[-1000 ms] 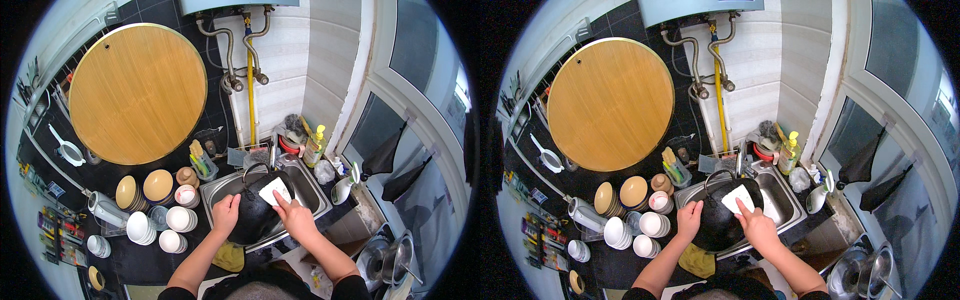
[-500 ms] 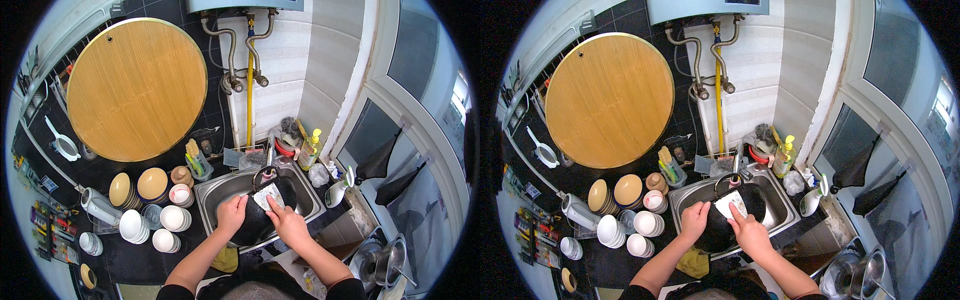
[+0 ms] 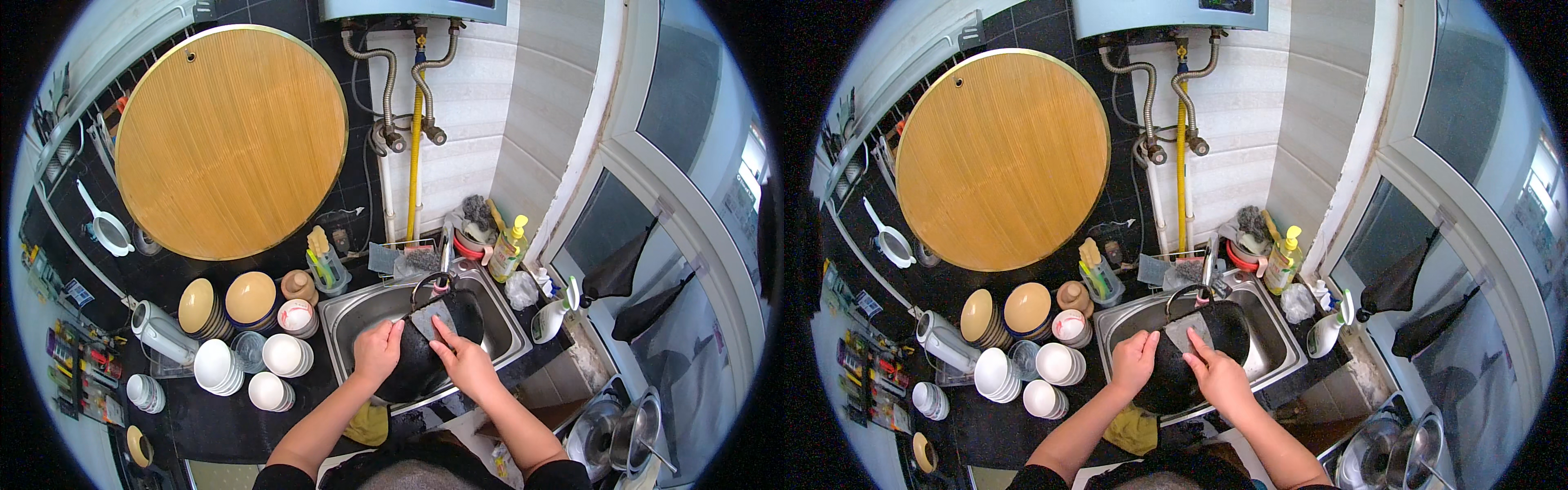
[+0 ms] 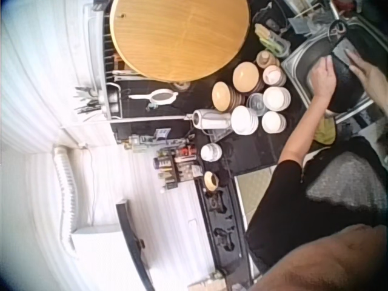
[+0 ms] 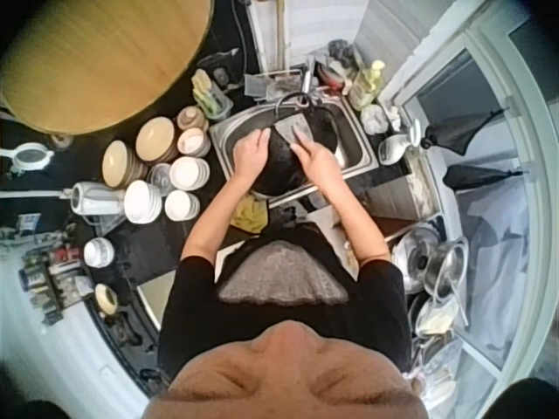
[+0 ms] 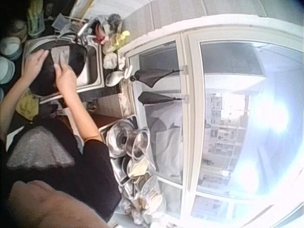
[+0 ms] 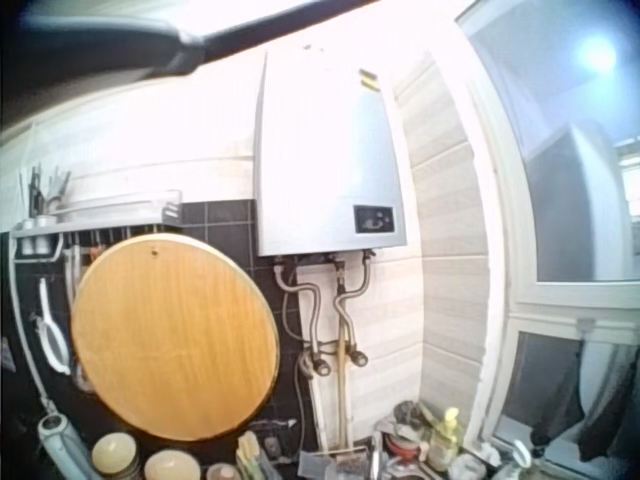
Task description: The person scrubs a black frying pan in a kitchen sink using a sponge and running water. They then apply a cleaning spray to the pan and continue scrubbing with a metal spatula to remove residue.
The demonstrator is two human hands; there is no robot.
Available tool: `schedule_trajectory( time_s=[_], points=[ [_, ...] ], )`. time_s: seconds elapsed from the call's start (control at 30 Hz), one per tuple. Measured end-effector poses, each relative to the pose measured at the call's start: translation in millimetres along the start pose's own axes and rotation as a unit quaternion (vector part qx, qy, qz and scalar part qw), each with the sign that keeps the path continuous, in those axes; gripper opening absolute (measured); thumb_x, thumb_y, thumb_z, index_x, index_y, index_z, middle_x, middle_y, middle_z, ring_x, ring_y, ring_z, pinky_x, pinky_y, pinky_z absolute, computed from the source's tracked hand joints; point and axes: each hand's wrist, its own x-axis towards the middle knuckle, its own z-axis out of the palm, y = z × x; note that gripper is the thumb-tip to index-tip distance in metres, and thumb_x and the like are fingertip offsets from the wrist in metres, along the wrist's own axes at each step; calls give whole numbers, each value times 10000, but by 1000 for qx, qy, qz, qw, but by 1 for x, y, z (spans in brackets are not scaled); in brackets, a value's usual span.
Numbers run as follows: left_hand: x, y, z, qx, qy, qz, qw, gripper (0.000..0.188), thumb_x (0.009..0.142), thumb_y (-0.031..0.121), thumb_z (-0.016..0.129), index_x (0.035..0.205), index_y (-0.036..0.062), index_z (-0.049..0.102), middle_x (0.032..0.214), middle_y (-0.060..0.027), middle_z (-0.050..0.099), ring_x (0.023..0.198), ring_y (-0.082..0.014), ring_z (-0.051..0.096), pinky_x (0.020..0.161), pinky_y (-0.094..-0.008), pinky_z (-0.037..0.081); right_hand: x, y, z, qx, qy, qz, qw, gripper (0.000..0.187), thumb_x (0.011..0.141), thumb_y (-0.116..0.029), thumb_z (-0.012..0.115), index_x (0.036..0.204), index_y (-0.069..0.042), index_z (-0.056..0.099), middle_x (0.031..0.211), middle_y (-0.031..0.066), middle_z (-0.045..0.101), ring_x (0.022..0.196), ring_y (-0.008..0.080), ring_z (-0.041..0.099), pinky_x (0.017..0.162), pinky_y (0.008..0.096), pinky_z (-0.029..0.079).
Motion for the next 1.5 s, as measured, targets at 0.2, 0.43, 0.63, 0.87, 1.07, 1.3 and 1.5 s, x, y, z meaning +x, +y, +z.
schedule_trajectory(
  time_s=[0.2,0.43,0.63,0.87,1.07,1.3,1.5],
  points=[
    [-1,3,1,8,-7,-2,1000,357,906,236,557,654,-4,478,594,-203,501,549,-395,511,493,-416,383,-4,7,6,87,15,5,996,437,905,-297,574,1328,-238,486,1019,226,625,962,364,609,804,372,482],
    [-13,22,14,-15,-72,41,996,314,881,260,583,671,30,546,591,-174,552,554,-362,567,498,-426,425,19,4,-11,-87,112,-107,984,480,905,-355,542,1366,-286,425,726,210,566,627,404,590,562,476,482],
    [-18,25,21,3,-77,67,995,351,875,295,586,641,41,526,583,-160,562,546,-361,564,496,-445,428,-6,5,-26,-17,102,-28,994,449,895,-259,579,1333,-258,477,811,183,597,772,375,598,684,410,482],
    [-13,24,23,24,-82,43,995,384,885,311,566,629,28,519,602,-158,572,563,-369,566,515,-458,430,-40,31,-24,182,-13,88,979,457,924,-208,567,1358,-128,449,1249,164,570,1164,163,525,959,272,386],
    [-18,20,20,47,-113,25,992,390,886,323,562,634,27,533,608,-157,575,576,-369,567,521,-448,426,-37,72,12,241,17,23,970,457,932,-252,553,1372,-200,438,1107,140,624,978,204,602,821,278,456],
    [-23,18,16,51,-91,16,994,395,881,333,570,629,29,545,592,-155,571,557,-370,560,508,-446,421,-28,61,22,352,12,59,934,450,951,-201,531,1387,-245,425,640,-44,475,418,31,343,387,206,313],
    [-19,15,14,27,-83,-3,996,396,873,315,586,607,26,536,564,-169,542,531,-368,544,493,-438,406,-39,58,17,274,-25,72,959,464,936,-214,553,1382,-180,425,1259,82,577,1106,109,518,969,259,367]
  ],
)
